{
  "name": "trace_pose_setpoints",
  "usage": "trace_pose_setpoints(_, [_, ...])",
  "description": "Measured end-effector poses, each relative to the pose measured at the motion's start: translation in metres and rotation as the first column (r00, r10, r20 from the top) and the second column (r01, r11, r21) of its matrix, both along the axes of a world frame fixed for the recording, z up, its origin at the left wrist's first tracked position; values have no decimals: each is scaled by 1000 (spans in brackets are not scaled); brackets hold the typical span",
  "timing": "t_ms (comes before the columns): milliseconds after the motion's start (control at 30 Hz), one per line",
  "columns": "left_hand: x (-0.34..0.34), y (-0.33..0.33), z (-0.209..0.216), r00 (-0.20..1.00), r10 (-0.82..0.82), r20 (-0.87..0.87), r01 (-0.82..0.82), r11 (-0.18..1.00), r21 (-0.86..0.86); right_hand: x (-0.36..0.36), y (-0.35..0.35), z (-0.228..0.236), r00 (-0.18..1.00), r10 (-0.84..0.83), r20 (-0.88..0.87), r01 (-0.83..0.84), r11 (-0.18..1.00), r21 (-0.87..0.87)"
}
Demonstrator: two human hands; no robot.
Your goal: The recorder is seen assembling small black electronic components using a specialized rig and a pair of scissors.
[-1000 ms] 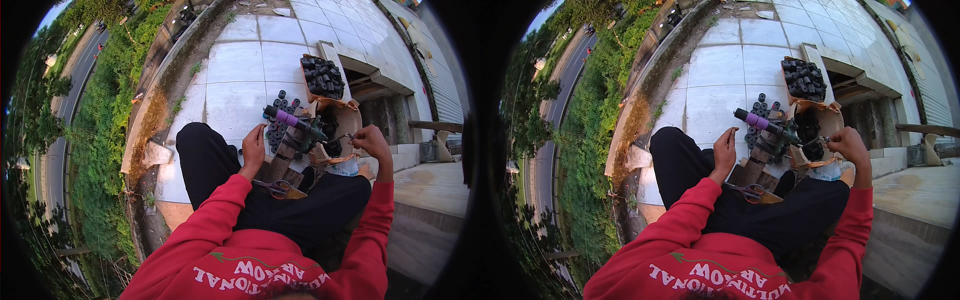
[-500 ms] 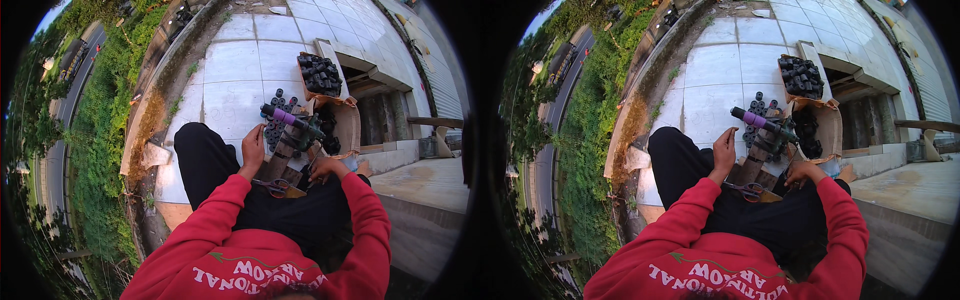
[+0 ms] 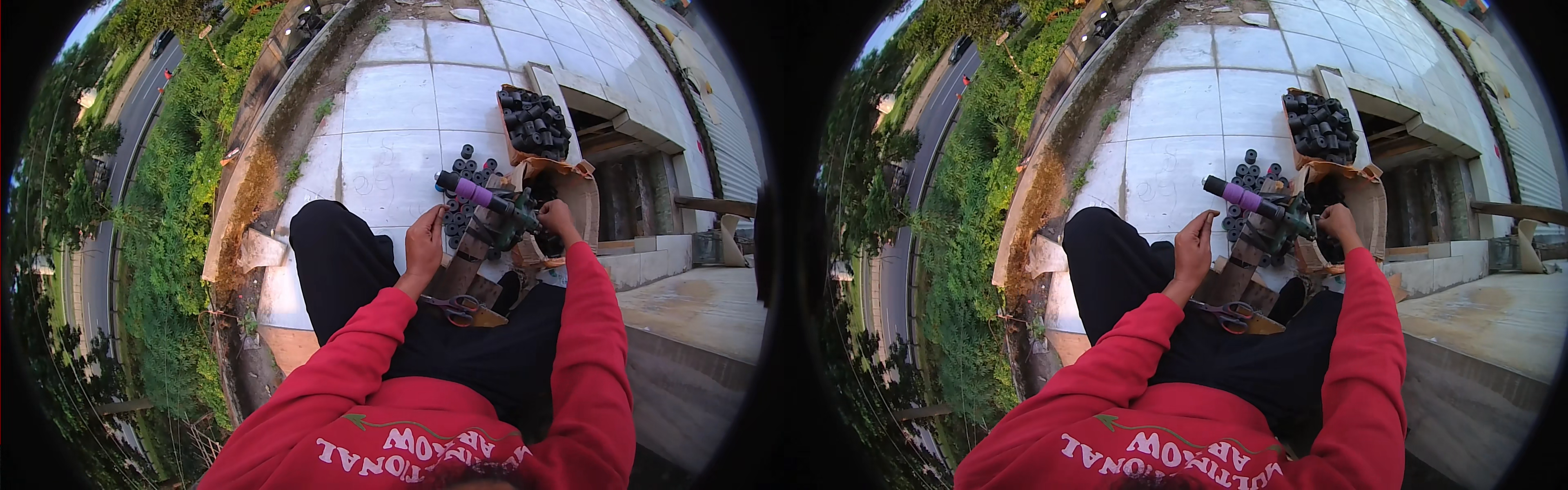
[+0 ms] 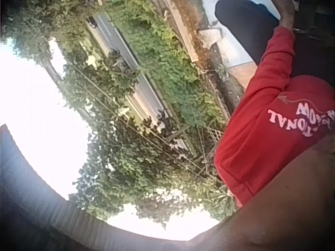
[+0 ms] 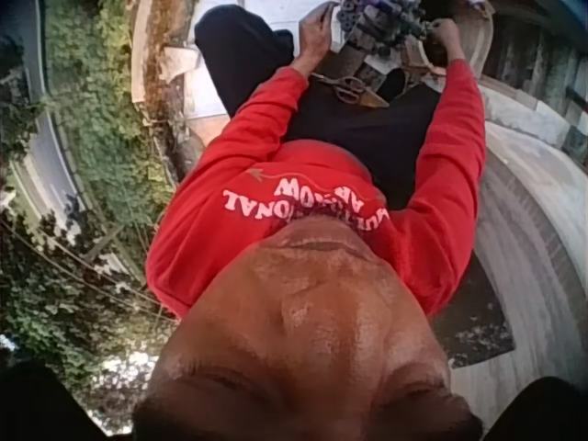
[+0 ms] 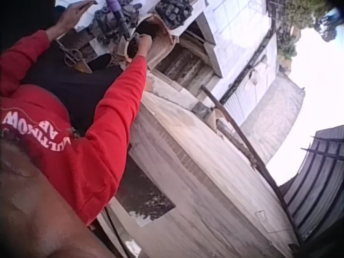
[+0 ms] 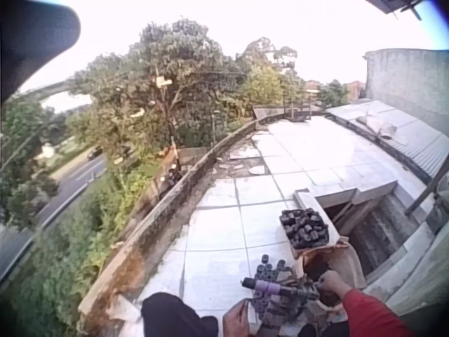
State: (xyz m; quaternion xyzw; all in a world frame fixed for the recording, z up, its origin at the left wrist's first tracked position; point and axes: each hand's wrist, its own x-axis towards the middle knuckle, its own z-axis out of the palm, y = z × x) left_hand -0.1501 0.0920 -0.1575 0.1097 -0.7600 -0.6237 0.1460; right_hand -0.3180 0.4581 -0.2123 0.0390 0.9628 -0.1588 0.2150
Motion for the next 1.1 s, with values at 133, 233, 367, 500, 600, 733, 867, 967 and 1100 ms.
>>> trace_pose_setpoints(133, [-3,8,2,1000,-12,6,12,1000,20,-16,19,47,986,-10,-166,10,1000,-2])
trace_pose_setpoints(233, [-2,7,3,1000,-4,-4,4,1000,17,-18,19,90,946,49,-320,-53,999,-5])
trace_pose_setpoints(367, [-2,6,3,1000,-8,8,8,1000,6,0,14,155,935,75,-347,-89,996,-25])
trace_pose_setpoints(500, [-3,6,4,1000,-1,-4,1,1000,18,40,2,211,947,20,-321,-59,992,-114])
trace_pose_setpoints(600, [-4,6,0,1000,-1,-18,2,1000,9,74,1,234,973,10,-230,-50,984,-169])
trace_pose_setpoints(733, [-4,8,-5,998,5,-57,-6,1000,-6,117,-10,259,994,105,39,-87,943,-320])
trace_pose_setpoints(867, [-3,9,-5,998,0,-62,0,1000,-1,142,-21,240,928,321,190,-235,899,-370])
trace_pose_setpoints(967, [-4,9,-4,998,8,-57,-9,1000,-10,149,-34,198,777,454,435,-294,874,-387])
trace_pose_setpoints(1100, [-3,9,-2,1000,-6,-29,6,1000,-9,142,-41,121,638,444,629,-290,895,-338])
